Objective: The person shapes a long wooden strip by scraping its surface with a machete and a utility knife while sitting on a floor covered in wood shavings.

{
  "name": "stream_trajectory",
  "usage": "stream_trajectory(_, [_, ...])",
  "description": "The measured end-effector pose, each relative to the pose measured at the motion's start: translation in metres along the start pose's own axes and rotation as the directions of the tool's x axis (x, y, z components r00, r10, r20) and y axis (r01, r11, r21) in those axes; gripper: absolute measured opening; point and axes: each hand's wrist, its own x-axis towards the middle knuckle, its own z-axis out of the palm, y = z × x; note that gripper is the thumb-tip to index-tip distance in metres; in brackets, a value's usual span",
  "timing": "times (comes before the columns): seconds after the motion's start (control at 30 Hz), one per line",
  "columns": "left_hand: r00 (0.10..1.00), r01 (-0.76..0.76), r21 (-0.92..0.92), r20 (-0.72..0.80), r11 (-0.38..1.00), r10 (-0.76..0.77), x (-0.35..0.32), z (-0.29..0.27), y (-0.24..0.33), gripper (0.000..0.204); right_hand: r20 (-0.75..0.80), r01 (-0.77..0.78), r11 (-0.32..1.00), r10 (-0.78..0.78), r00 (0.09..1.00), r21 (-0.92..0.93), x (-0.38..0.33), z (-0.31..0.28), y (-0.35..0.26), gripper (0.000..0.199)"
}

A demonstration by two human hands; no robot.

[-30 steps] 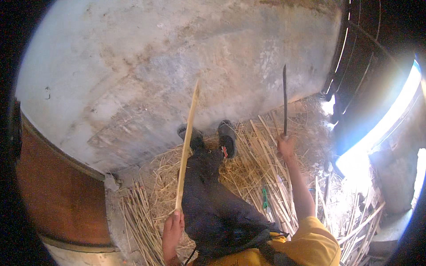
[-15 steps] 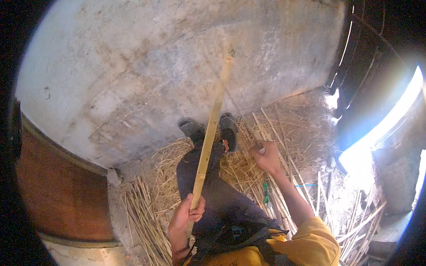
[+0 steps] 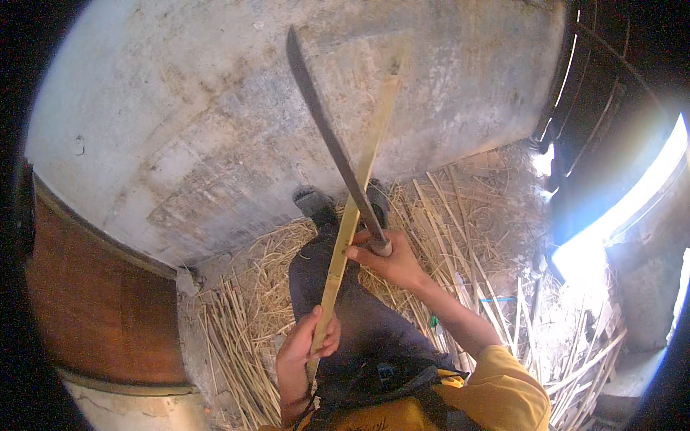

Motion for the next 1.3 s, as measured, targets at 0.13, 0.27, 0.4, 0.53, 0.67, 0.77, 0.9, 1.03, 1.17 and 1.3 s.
stream_trajectory(0.13, [0.992, -0.078, 0.108, -0.09, 0.991, 0.088, -0.002, -0.003, 0.004, 0.048, -0.043, 0.073, 0.996, -0.071, 0.997, 0.042, 0.017, 0.011, 0.007, 0.021])
stream_trajectory(0.27, [0.834, -0.247, 0.421, -0.367, 0.873, 0.412, -0.01, 0.002, -0.007, 0.025, -0.093, -0.023, 0.994, 0.033, 0.995, 0.109, 0.043, 0.022, -0.001, 0.017])
stream_trajectory(0.4, [0.663, -0.032, 0.819, -0.411, 0.572, 0.626, -0.026, 0.005, -0.009, 0.018, -0.116, 0.059, 0.985, -0.04, 0.992, 0.16, 0.077, 0.032, -0.01, 0.017])
stream_trajectory(0.53, [0.545, 0.19, 0.85, -0.507, 0.49, 0.668, -0.03, 0.003, -0.014, 0.022, -0.013, 0.023, 0.998, -0.022, 1.0, 0.064, 0.11, 0.045, -0.017, 0.023])
stream_trajectory(0.67, [0.505, -0.035, 0.747, -0.56, 0.664, 0.657, -0.016, -0.012, -0.021, 0.033, -0.06, 0.385, 0.904, -0.401, 0.914, -0.183, 0.135, 0.052, 0.02, 0.025])
stream_trajectory(0.77, [0.566, -0.18, 0.523, -0.637, 0.833, 0.523, -0.011, -0.015, -0.008, 0.036, 0.063, 0.46, 0.697, -0.514, 0.855, -0.551, 0.121, 0.046, 0.038, 0.023])
stream_trajectory(0.9, [0.604, -0.246, 0.331, -0.683, 0.911, 0.411, -0.005, -0.002, 0.003, 0.037, 0.281, 0.502, 0.514, -0.448, 0.849, -0.696, 0.108, 0.047, 0.068, 0.021])
stream_trajectory(1.03, [0.584, -0.225, 0.382, -0.684, 0.896, 0.438, -0.005, -0.003, 0.002, 0.035, 0.374, 0.534, 0.427, -0.405, 0.834, -0.73, 0.107, 0.056, 0.072, 0.028])
stream_trajectory(1.17, [0.514, -0.074, 0.701, -0.582, 0.709, 0.63, -0.002, -0.016, -0.011, 0.038, 0.428, 0.584, 0.395, -0.417, 0.802, -0.709, 0.119, 0.07, 0.042, 0.023])
stream_trajectory(1.3, [0.446, -0.021, 0.783, -0.549, 0.621, 0.707, -0.004, -0.003, -0.001, 0.039, 0.46, 0.606, 0.34, -0.421, 0.782, -0.719, 0.148, 0.077, 0.032, 0.013])
